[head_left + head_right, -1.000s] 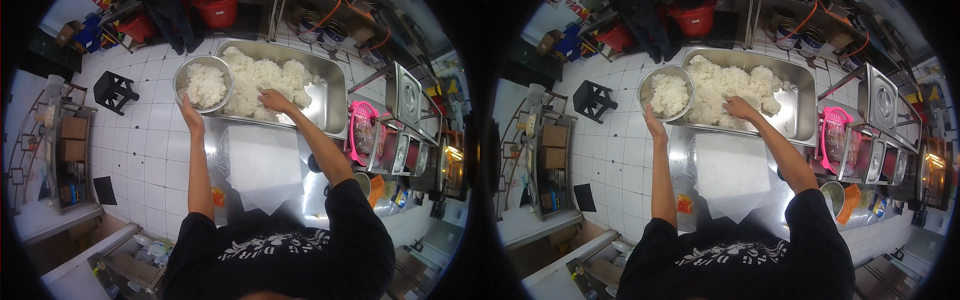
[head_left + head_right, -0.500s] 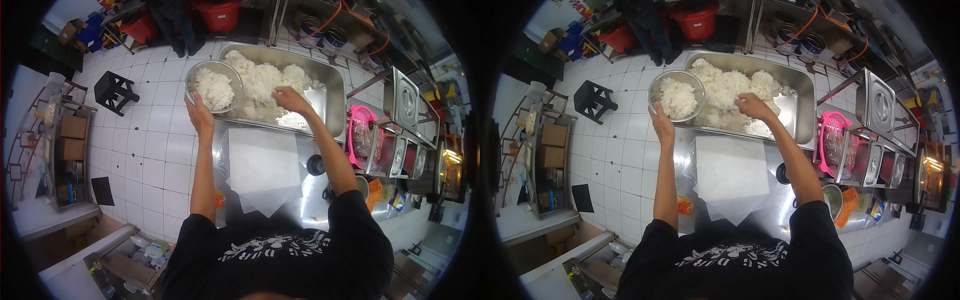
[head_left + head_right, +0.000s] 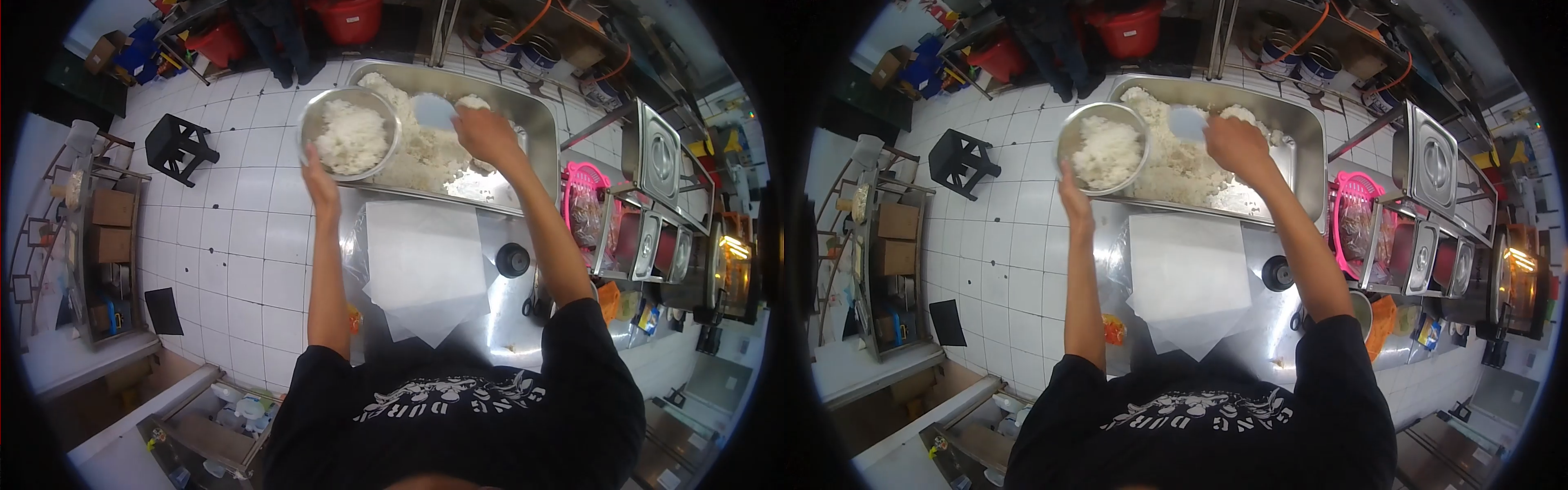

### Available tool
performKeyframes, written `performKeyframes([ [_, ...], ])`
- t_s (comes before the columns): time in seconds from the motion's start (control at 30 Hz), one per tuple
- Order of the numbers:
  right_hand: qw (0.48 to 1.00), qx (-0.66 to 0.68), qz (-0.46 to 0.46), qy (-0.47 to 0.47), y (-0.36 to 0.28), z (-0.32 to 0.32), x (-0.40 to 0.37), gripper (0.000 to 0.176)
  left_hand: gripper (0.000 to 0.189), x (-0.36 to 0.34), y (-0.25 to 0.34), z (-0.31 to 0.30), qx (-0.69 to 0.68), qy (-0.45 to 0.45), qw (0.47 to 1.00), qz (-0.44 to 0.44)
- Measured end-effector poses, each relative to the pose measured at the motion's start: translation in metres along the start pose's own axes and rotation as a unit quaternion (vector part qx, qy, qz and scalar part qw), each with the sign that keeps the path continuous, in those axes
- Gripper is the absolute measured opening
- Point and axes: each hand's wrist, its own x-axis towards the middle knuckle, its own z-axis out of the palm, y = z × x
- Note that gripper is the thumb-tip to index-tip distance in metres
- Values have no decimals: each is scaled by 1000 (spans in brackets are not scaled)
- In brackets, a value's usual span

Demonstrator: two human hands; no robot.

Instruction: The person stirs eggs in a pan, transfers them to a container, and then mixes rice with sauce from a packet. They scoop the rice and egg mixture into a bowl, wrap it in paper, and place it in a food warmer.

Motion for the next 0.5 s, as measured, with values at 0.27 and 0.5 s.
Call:
performKeyframes([
  [0.27,980,45,-34,-192,52,143,12,36,61,1,31,-33,35,69,997,-17],
  [0.5,965,169,-107,-170,45,134,-8,36,61,0,34,-40,33,61,996,-61],
])
